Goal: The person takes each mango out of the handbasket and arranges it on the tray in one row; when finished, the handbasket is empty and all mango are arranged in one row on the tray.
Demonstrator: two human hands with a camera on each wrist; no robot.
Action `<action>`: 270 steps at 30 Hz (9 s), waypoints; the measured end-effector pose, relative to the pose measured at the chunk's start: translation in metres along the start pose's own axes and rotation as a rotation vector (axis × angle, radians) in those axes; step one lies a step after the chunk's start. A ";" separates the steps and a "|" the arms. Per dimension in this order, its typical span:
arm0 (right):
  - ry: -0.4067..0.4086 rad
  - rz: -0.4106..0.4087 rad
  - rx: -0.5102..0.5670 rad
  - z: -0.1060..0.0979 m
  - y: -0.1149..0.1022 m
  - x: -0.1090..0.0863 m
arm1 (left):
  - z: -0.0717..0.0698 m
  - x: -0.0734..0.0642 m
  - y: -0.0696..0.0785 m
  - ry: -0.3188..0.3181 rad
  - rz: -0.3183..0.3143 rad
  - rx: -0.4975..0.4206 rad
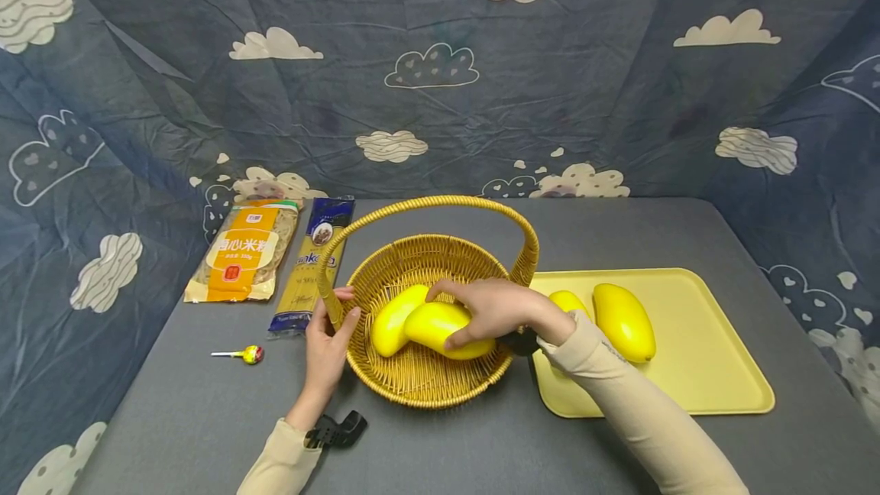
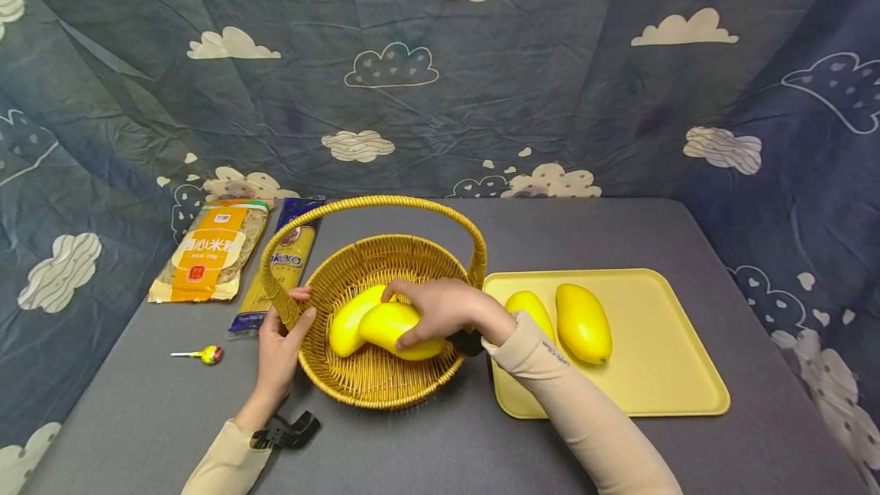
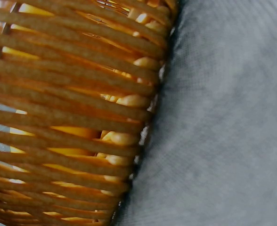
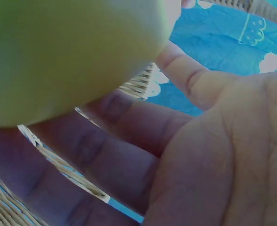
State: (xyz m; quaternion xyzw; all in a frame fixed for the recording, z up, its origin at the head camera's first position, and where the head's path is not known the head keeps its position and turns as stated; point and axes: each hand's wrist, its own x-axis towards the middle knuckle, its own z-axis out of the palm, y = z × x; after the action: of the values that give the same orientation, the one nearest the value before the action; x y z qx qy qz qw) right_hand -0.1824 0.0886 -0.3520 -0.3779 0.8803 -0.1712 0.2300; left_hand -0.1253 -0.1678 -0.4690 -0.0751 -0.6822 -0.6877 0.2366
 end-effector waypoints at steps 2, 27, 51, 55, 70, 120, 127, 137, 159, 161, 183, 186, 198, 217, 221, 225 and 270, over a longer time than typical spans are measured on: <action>0.028 -0.006 0.010 -0.001 0.000 -0.002 | 0.000 0.000 0.000 -0.001 0.000 -0.001; 0.446 -0.084 0.243 0.011 -0.001 -0.028 | 0.000 -0.001 -0.002 0.000 -0.010 0.005; 0.714 -0.089 0.378 0.023 0.002 -0.071 | 0.000 0.000 -0.001 -0.005 0.004 0.007; 0.794 -0.124 0.369 0.024 0.007 -0.081 | 0.000 0.000 -0.001 -0.003 -0.005 0.017; 1.099 -0.110 0.349 0.030 0.039 -0.122 | 0.000 0.000 0.000 -0.002 0.004 0.000; 0.891 0.794 0.444 0.088 0.242 -0.199 | 0.000 0.000 -0.001 0.000 0.025 -0.008; 0.761 0.836 0.514 0.067 0.198 -0.199 | 0.001 0.000 -0.001 0.002 0.022 -0.011; 0.698 0.839 0.511 0.062 0.184 -0.198 | 0.000 0.000 0.000 0.005 0.023 -0.003; 0.595 0.872 0.429 0.059 0.185 -0.199 | 0.001 0.000 0.000 0.001 0.019 -0.011; 0.594 0.872 0.416 0.059 0.184 -0.198 | 0.001 0.000 0.000 0.002 0.015 -0.008; 0.905 0.749 0.151 0.064 0.160 -0.199 | 0.000 0.000 -0.001 0.003 0.002 -0.006; 0.996 0.697 0.108 0.061 0.147 -0.194 | -0.001 0.000 -0.001 0.003 0.002 -0.003; 1.223 0.375 0.145 0.050 0.086 -0.162 | 0.000 0.000 0.000 0.008 -0.001 -0.013; 1.117 -0.185 0.112 0.034 0.038 -0.097 | 0.001 -0.001 0.000 0.009 0.004 -0.023; 1.085 -0.256 0.118 0.030 0.027 -0.082 | 0.001 0.000 0.000 0.004 -0.006 -0.012; 1.024 -0.263 0.121 0.025 0.015 -0.070 | 0.001 0.000 0.000 0.000 -0.004 -0.017; 0.170 -0.072 -0.107 0.028 -0.011 0.079 | 0.001 -0.001 0.002 0.006 -0.021 -0.019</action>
State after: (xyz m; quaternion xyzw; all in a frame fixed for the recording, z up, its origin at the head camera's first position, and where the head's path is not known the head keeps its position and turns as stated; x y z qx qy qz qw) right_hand -0.2089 0.0193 -0.3914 -0.4051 0.8905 -0.1633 0.1276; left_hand -0.1238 -0.1667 -0.4676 -0.0681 -0.6756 -0.6968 0.2309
